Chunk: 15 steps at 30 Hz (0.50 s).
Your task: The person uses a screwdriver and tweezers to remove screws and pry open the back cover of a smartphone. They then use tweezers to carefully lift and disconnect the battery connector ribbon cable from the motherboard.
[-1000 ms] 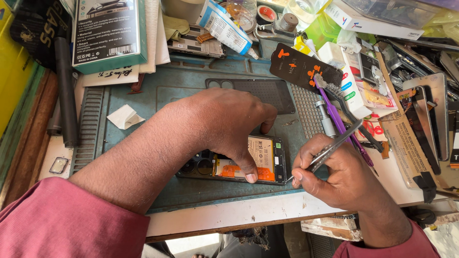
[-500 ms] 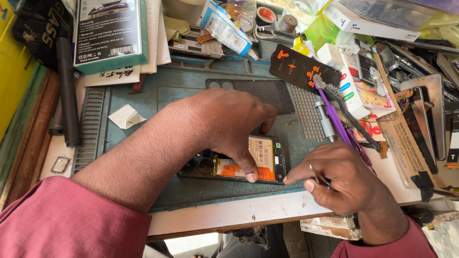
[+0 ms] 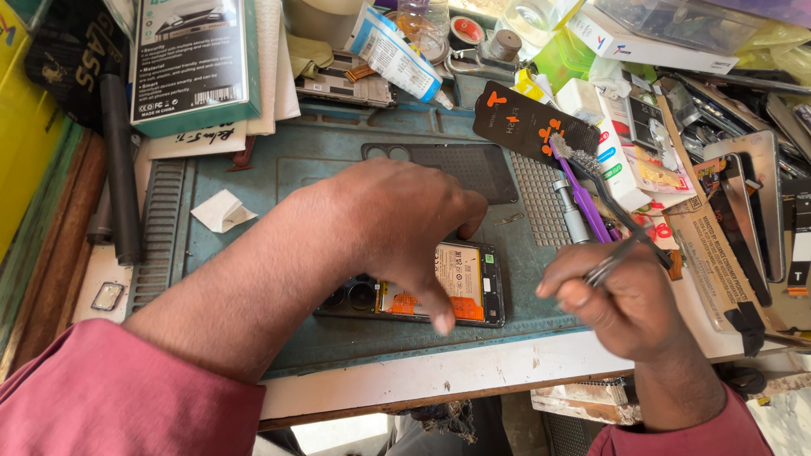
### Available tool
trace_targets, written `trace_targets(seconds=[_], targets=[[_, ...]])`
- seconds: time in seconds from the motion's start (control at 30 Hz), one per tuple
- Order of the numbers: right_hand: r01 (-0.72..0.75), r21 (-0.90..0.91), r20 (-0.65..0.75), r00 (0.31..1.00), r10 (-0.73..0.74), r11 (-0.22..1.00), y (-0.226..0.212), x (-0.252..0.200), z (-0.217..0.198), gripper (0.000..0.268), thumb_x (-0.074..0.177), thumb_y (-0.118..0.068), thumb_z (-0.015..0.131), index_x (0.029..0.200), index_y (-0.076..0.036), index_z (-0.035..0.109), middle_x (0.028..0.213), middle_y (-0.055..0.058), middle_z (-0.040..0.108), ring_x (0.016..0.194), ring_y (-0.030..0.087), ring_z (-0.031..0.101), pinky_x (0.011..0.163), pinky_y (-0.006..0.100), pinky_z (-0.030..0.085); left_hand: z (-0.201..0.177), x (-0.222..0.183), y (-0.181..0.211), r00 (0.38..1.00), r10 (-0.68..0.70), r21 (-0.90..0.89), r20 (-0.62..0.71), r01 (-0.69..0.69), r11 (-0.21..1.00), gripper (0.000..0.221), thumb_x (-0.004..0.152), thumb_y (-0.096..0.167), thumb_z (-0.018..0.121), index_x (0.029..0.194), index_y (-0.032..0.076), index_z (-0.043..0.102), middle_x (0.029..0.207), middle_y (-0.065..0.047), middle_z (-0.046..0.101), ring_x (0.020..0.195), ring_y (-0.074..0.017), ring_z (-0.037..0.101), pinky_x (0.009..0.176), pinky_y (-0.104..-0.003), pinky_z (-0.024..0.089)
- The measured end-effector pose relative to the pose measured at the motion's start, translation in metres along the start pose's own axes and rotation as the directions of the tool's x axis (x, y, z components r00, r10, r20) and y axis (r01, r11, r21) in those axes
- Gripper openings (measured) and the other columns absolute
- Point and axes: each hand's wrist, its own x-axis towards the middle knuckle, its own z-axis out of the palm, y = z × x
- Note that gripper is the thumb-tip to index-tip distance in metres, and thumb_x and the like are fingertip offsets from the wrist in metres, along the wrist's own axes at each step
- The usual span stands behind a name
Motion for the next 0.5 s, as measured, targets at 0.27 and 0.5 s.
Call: trace_targets(seconds=[0.27,0.5], targets=[[0.141,-0.089,-0.162,0.975,-0.154,0.986,-0.009,0.005,-0.002,0.034,0.101,-0.037,0.067,0.099,-0.004,0.07,0.083,0.004,0.07,0.062,0.006,0.061,0.055,0.018,0.046,0.001,-0.002,0.007,0.992,0.113,0.109,-0.061,-0.106,0.988,0.086,0.044,0.059,0.096,0.107,0.007,0.068,0.093,-0.011,0.074,0.093,-0.0332,0.072,0.078,-0.048,0.056],[0.104,-0.432,-0.197,0.959,-0.206,0.896,-0.028,0.013,0.012,0.021,0.094,-0.017,0.077,0.109,-0.004,0.07,0.097,0.008,0.077,0.084,0.016,0.078,0.072,0.026,0.063,0.007,-0.002,0.009,0.992,0.096,0.131,-0.084,-0.084,0.988,0.093,0.044,0.059,0.095,0.115,0.007,0.065,0.088,-0.011,0.075,0.088,-0.0335,0.074,0.077,-0.047,0.057]])
